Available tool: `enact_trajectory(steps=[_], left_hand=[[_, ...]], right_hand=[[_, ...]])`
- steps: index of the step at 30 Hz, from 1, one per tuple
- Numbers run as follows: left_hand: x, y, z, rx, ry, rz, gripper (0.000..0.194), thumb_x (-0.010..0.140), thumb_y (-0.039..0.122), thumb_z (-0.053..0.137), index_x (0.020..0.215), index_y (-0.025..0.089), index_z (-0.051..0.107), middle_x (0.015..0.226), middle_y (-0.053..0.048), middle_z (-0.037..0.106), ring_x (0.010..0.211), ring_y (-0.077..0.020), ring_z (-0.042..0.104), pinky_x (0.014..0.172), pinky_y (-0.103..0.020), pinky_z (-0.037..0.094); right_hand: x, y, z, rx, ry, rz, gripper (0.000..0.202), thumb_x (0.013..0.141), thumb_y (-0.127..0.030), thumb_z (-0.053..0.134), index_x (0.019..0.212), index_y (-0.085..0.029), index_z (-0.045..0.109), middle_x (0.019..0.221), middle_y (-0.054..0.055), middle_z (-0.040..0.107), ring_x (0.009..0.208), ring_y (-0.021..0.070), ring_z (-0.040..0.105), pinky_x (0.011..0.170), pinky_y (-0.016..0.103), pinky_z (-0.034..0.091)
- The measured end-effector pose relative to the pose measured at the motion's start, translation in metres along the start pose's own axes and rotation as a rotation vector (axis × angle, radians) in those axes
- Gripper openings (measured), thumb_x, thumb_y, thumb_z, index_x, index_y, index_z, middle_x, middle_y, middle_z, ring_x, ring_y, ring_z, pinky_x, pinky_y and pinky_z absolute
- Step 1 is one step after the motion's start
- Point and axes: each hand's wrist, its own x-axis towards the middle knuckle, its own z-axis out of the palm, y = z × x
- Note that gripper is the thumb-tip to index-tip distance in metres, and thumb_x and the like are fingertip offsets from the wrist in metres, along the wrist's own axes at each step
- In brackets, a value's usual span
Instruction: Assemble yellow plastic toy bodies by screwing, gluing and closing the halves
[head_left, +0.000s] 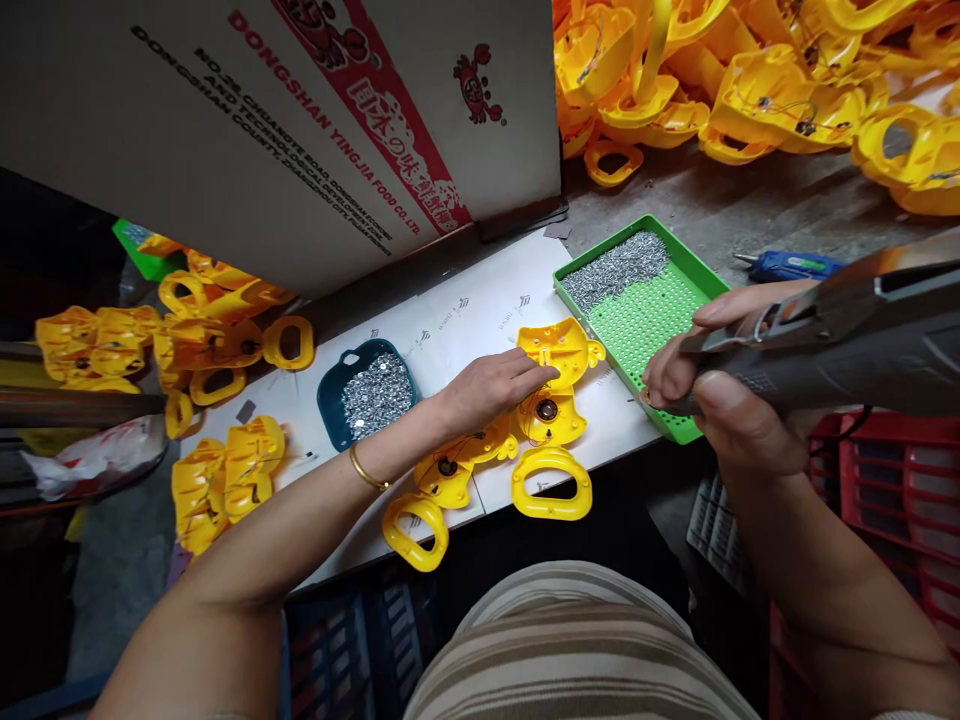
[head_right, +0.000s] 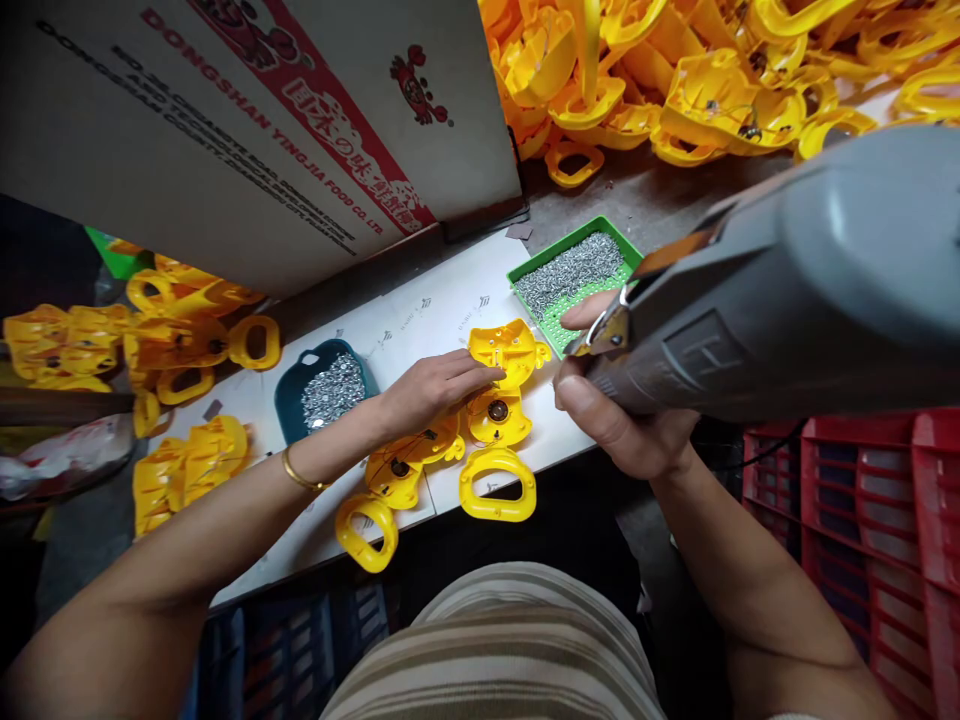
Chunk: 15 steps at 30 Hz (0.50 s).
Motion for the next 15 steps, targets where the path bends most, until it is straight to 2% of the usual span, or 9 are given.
enact_trajectory(steps=[4, 7, 10, 13, 15], left_hand=[[-0.002, 0.003, 0.006, 0.013, 0.043, -0.062, 0.019, 0.096, 0.013, 0.042, 0.098, 0.015, 0.061, 0.087, -0.006, 0.068, 0.077, -0.0146, 0.062, 0.063, -0.023, 0.048], [-0.001, 0.006, 0.010, 0.042, 0.166, -0.072, 0.017, 0.096, 0.014, 0.044, 0.094, 0.015, 0.061, 0.081, -0.004, 0.069, 0.072, -0.0141, 0.061, 0.062, -0.024, 0.047], [0.003, 0.008, 0.011, 0.072, 0.256, -0.062, 0.013, 0.095, 0.018, 0.048, 0.089, 0.016, 0.060, 0.094, -0.007, 0.071, 0.077, -0.0157, 0.059, 0.066, -0.027, 0.048], [0.009, 0.006, 0.012, 0.059, 0.270, -0.020, 0.017, 0.096, 0.020, 0.048, 0.084, 0.016, 0.058, 0.108, -0.010, 0.069, 0.080, -0.0165, 0.057, 0.067, -0.028, 0.049], [0.012, 0.004, 0.013, 0.024, 0.233, 0.004, 0.020, 0.097, 0.019, 0.044, 0.082, 0.016, 0.057, 0.093, -0.009, 0.069, 0.074, -0.0154, 0.055, 0.063, -0.026, 0.047]], right_hand=[[-0.003, 0.001, -0.002, 0.098, -0.091, -0.036, 0.037, 0.076, -0.033, 0.072, 0.107, -0.028, 0.054, 0.062, -0.004, 0.057, 0.049, 0.0170, 0.056, 0.045, 0.034, 0.049], [-0.007, 0.012, -0.007, 0.091, -0.120, -0.025, 0.042, 0.074, -0.040, 0.072, 0.110, -0.026, 0.055, 0.063, -0.002, 0.059, 0.051, 0.0184, 0.058, 0.046, 0.035, 0.050], [-0.010, 0.021, -0.013, 0.086, -0.117, -0.004, 0.049, 0.071, -0.048, 0.072, 0.111, -0.024, 0.057, 0.063, 0.000, 0.059, 0.054, 0.0196, 0.059, 0.048, 0.036, 0.051], [-0.010, 0.024, -0.018, 0.099, -0.148, -0.021, 0.049, 0.073, -0.045, 0.071, 0.114, -0.022, 0.057, 0.066, 0.001, 0.059, 0.057, 0.0196, 0.060, 0.052, 0.035, 0.052], [-0.011, 0.023, -0.020, 0.098, -0.188, -0.028, 0.049, 0.076, -0.042, 0.068, 0.117, -0.020, 0.056, 0.069, 0.002, 0.060, 0.061, 0.0196, 0.061, 0.054, 0.035, 0.051]])
